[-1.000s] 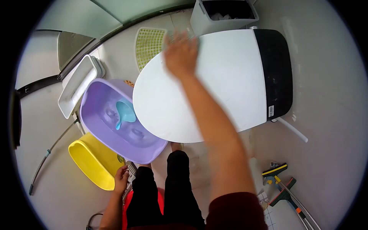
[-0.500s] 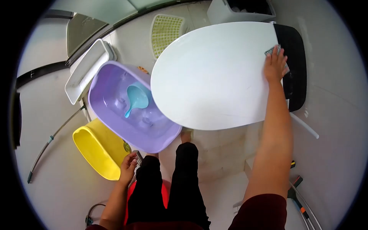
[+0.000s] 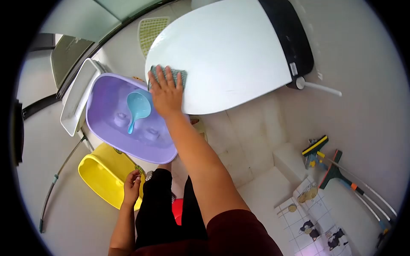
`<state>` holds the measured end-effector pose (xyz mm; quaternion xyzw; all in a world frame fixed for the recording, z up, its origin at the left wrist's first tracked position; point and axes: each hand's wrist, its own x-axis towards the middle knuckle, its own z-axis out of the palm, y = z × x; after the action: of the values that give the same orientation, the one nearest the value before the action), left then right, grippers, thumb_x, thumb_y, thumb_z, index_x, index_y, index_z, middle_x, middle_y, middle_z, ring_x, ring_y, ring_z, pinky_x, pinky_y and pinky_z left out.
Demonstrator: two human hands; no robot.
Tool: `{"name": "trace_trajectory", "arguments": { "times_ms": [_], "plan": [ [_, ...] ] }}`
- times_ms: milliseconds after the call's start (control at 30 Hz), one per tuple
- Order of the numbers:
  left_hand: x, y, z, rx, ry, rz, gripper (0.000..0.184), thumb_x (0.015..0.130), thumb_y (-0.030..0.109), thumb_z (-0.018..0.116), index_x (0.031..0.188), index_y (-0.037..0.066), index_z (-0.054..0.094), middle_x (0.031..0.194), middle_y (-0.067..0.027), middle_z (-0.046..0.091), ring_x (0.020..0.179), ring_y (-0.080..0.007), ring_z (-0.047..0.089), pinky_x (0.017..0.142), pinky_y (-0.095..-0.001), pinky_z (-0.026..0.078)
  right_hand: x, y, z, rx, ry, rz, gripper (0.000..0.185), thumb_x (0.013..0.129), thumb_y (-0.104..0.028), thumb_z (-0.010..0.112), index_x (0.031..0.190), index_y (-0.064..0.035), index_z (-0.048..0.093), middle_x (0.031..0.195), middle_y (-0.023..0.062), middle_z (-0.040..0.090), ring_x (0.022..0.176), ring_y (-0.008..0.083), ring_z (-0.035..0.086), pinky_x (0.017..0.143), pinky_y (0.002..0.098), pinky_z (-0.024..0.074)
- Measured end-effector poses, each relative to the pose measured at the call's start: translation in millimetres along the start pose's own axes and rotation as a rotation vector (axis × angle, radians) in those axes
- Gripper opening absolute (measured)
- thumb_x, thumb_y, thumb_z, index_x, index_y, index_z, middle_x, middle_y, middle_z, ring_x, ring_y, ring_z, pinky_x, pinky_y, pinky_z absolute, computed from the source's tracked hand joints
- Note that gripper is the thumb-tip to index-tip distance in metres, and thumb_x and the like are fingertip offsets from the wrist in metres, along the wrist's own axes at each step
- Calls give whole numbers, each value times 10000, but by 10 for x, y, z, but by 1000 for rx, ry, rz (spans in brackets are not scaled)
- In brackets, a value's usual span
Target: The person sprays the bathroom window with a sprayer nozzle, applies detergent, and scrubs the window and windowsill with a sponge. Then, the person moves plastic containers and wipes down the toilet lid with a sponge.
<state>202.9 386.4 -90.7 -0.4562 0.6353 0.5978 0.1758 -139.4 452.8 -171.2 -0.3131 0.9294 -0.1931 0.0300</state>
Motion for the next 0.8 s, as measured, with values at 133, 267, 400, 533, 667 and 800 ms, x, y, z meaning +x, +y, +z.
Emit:
{"name": "trace_trajectory", "arguments": {
  "times_ms": [133, 267, 400, 533, 667, 800],
  "plan": [
    [21, 141, 90, 111, -56, 98, 297, 876, 36, 529, 1172, 33, 514, 1136, -96, 538, 972, -179, 548, 827, -304, 466, -585, 201, -178, -70, -65, -42, 494, 830, -317, 572, 1308, -306, 449, 1430, -29, 345, 1335, 214, 276, 1082, 495, 182],
    [-5, 417, 181, 175, -43, 140, 308, 866, 41, 539, 1173, 35, 516, 1128, -90, 537, 983, -189, 547, 828, -310, 465, -939, 929, -500, -80, -163, -130, 491, 836, -289, 558, 1313, -303, 444, 1433, -37, 339, 1337, 203, 276, 1077, 502, 196],
    [-70, 538, 356, 167, 37, 102, 305, 894, 42, 509, 1197, 18, 493, 1093, -94, 558, 982, -177, 554, 874, -300, 441, -887, 2261, -1137, -492, -213, 56, 529, 833, -208, 505, 1349, -166, 400, 1422, 94, 347, 1311, 292, 319, 1066, 506, 214],
    [-283, 547, 789, 125, 116, -44, 301, 891, 38, 510, 1191, 7, 499, 1076, -103, 573, 994, -174, 554, 884, -293, 432, -319, 2718, -1293, -397, 69, 183, 496, 874, -202, 465, 1360, -142, 382, 1427, 102, 331, 1311, 304, 299, 1068, 505, 186],
    [-399, 410, 1477, 38, 110, -43, 296, 879, 63, 543, 1168, 4, 521, 1062, -102, 583, 977, -178, 566, 849, -294, 452, 11, 1570, -516, -12, -48, -132, 519, 854, -164, 450, 1360, -84, 368, 1394, 134, 367, 1303, 296, 315, 1083, 499, 183],
    [-462, 770, 2078, 128, -29, -6, 320, 868, 72, 557, 1181, 22, 515, 1047, -129, 563, 962, -215, 577, 834, -312, 469, -227, 773, -298, 310, -129, -551, 405, 847, -148, 455, 1247, -138, 519, 1395, 46, 402, 1305, 222, 345, 1080, 445, 229]
  ]
}}
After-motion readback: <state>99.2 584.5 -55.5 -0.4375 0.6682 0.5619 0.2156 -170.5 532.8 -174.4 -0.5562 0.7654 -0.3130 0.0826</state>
